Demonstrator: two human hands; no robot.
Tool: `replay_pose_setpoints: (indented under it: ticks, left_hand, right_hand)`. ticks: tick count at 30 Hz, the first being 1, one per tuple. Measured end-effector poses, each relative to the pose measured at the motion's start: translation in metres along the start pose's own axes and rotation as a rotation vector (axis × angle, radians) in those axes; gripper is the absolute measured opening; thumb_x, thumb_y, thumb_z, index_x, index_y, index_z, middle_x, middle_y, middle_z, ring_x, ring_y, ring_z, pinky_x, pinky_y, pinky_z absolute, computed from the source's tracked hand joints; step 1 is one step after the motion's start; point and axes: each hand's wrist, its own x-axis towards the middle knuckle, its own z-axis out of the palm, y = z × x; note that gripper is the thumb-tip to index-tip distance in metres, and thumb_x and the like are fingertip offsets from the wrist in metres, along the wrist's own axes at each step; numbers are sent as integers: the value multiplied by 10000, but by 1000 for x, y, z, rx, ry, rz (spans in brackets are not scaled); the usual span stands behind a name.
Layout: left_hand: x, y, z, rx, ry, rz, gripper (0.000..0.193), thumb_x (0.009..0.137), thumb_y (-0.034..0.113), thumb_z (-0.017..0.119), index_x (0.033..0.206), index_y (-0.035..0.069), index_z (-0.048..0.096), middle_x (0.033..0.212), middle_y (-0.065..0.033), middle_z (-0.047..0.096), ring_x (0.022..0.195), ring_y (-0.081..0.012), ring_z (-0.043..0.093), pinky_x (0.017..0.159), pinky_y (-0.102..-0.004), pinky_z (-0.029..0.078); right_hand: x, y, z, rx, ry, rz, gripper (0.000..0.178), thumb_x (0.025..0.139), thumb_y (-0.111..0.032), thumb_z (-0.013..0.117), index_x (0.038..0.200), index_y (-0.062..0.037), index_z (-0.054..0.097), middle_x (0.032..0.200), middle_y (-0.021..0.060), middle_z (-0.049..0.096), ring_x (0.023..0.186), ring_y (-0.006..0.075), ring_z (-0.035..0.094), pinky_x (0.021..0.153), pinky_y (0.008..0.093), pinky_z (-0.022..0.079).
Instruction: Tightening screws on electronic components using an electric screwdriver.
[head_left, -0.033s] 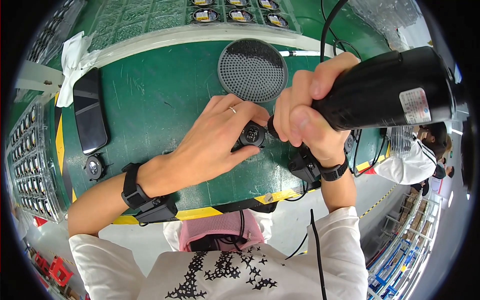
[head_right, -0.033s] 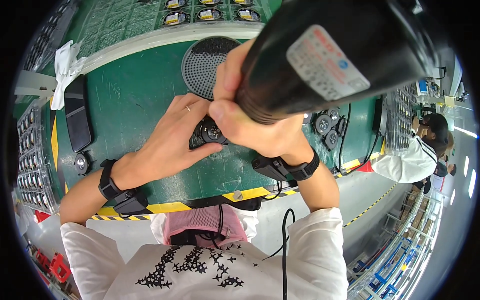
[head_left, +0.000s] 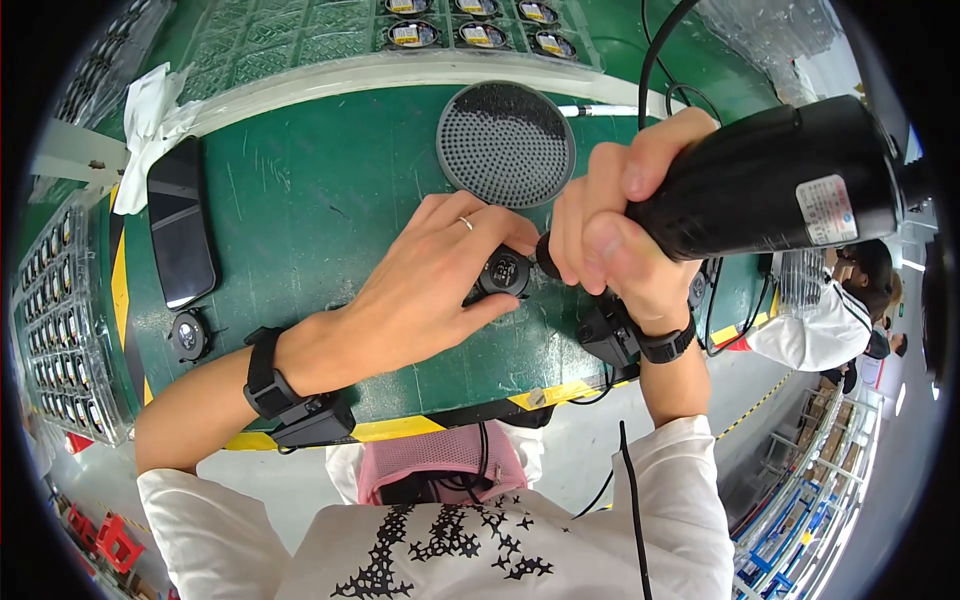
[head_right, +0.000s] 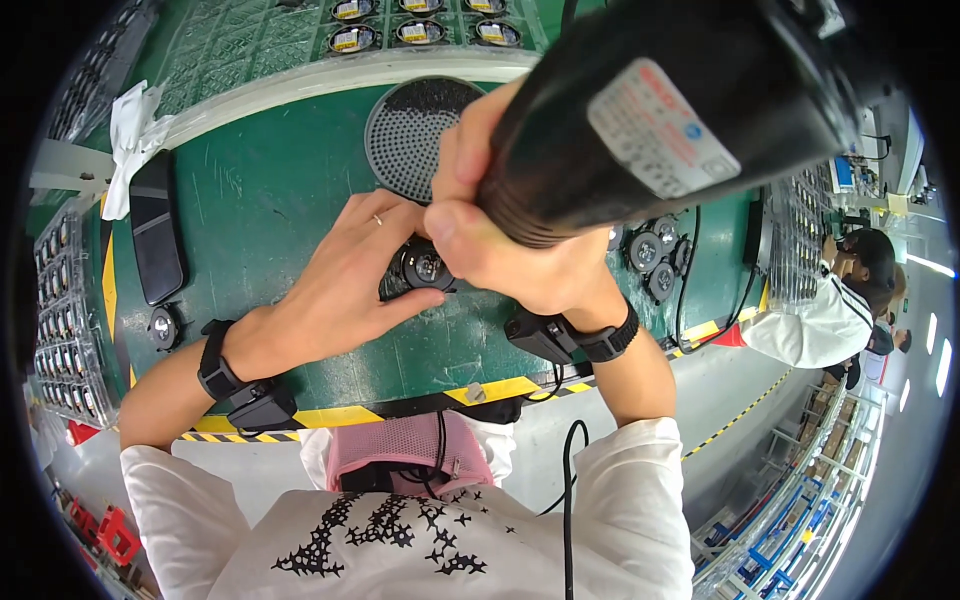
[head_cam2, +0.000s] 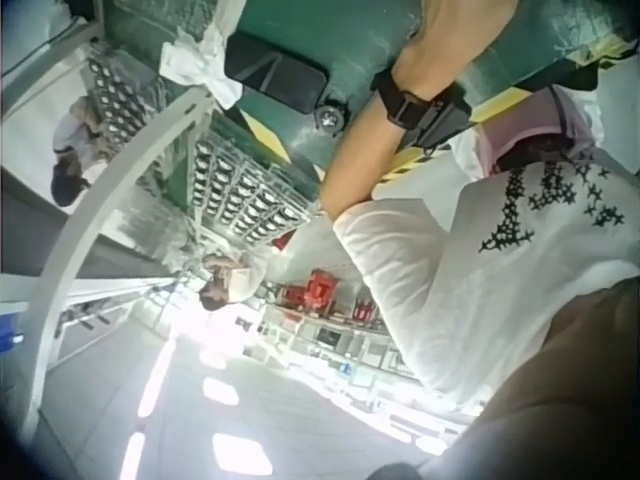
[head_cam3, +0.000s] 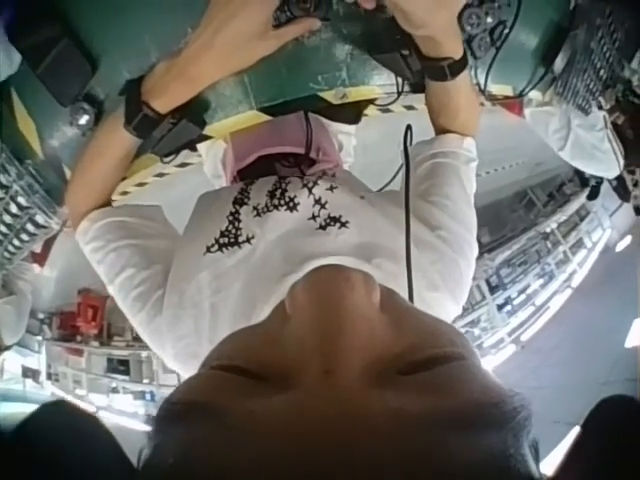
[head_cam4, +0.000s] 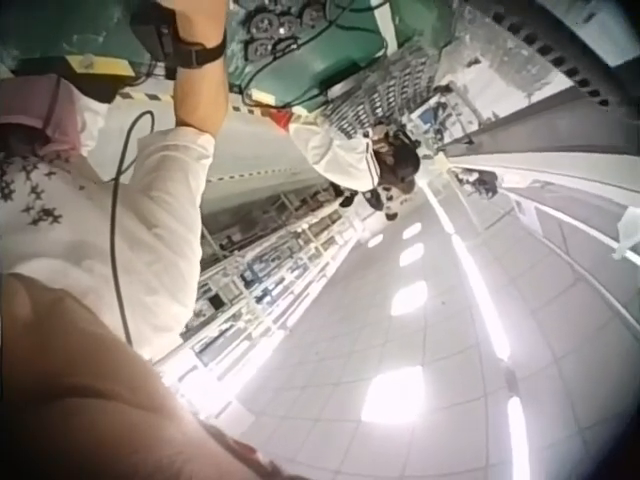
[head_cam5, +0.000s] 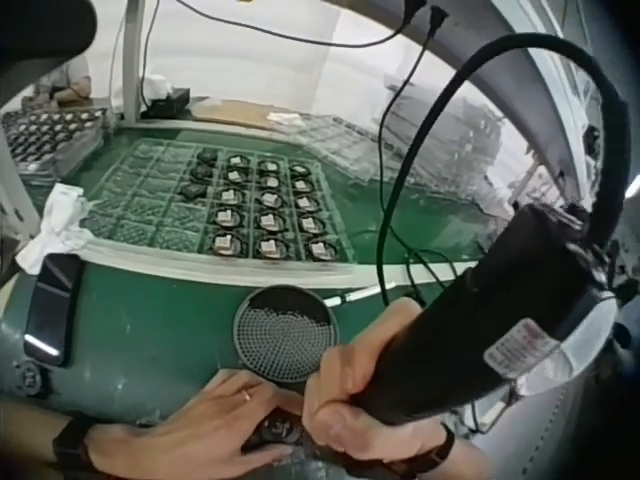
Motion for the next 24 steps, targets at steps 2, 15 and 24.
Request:
replay_pose_setpoints:
  ticks: [2, 15, 24]
  left_hand:
    - [-1, -2, 0, 9, -20, 17, 447, 784, 80, 787, 1173, 40, 570, 1152, -80, 662, 1150, -308, 567, 1024, -446, 409]
    - [-2, -3, 10, -89, 2, 113, 481, 753, 30, 779, 1182, 73, 566, 1244, -80, 626, 1204, -323, 555, 1017, -454, 452]
    - [-1, -4, 9, -47, -77, 131, 530, 736, 24, 783, 1209, 69, 547, 1254, -88, 608, 1207, -321, 550, 1023, -441, 440]
  right_hand:
    - [0, 1, 0, 70, 2, -2, 376, 785, 69, 689, 1070, 25, 448, 674, 46, 515, 506, 120, 480, 461, 281, 424]
    - [25, -7, -15, -165, 328, -314, 384, 910, 7, 509, 1286, -44, 453, 652, 26, 405, 391, 127, 361, 365, 323, 361]
    - [47, 12, -14, -259, 330, -273, 403, 920, 14, 517, 1313, -34, 441, 651, 40, 432, 392, 140, 387, 376, 343, 375]
